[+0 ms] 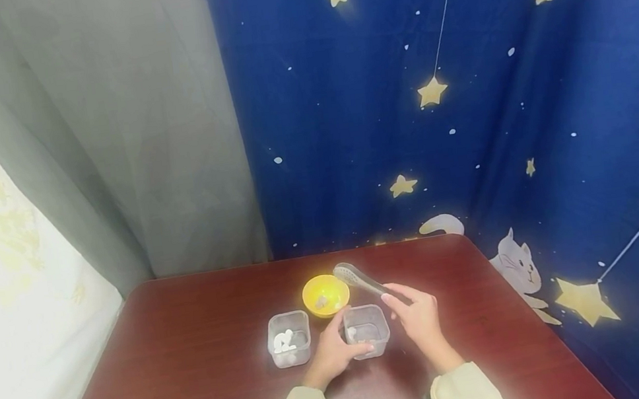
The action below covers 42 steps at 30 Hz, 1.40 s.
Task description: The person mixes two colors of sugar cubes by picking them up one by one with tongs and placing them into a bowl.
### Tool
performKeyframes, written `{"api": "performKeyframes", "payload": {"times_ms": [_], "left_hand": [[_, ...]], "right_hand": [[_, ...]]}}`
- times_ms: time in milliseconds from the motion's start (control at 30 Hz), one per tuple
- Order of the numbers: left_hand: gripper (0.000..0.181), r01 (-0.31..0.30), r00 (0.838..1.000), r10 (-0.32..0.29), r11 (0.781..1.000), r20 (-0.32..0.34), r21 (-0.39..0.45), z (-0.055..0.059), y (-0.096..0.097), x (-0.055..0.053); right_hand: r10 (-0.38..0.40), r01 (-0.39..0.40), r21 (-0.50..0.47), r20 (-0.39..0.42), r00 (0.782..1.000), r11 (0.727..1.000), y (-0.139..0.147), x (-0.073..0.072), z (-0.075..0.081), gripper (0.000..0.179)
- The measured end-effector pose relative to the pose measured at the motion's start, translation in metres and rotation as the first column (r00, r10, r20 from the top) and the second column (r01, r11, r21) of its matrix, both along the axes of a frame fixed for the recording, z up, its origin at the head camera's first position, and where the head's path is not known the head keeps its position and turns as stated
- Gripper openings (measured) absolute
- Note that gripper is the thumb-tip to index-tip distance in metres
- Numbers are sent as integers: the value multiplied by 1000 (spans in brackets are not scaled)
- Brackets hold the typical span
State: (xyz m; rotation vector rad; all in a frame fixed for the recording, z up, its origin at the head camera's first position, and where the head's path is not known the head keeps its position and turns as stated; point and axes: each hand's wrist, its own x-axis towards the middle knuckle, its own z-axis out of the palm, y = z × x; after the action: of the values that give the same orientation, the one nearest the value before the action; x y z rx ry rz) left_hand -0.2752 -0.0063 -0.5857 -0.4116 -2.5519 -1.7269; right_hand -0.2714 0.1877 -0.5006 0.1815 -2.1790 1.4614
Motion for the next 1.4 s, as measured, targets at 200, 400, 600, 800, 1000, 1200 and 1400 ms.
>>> {"api": "performKeyframes", "payload": {"times_ms": [200,400,600,800,1000,1200,1400], "left_hand": [[96,-5,1000,5,1000,0,4,2,1,1],[94,7,1000,-7,1000,2,6,3,2,2],[94,2,1000,-2,1000,5,-7,4,1,2],[96,0,1000,0,1000,8,-5,3,1,2],[98,-14,1000,14,1000,-1,-19,-1,0,0],[100,-11,1000,12,1000,3,-11,-2,0,-1],[99,-7,1000,7,1000,4,2,-1,0,0]], "right_hand": [[20,-20,6,-30,999,1000,-3,-15,11,23],[19,-20,-30,-10,1000,999,0,-16,13,25],[19,-18,-23,36,999,1000,7,-9,6,26],[37,-38,16,93,995,999,17,-3,-4,26],[43,-53,73,140,989,996,27,3,-13,27],[84,-100,86,174,981,991,34,9,-21,28],[119,-146,109,218,969,983,42,14,-31,27]]}}
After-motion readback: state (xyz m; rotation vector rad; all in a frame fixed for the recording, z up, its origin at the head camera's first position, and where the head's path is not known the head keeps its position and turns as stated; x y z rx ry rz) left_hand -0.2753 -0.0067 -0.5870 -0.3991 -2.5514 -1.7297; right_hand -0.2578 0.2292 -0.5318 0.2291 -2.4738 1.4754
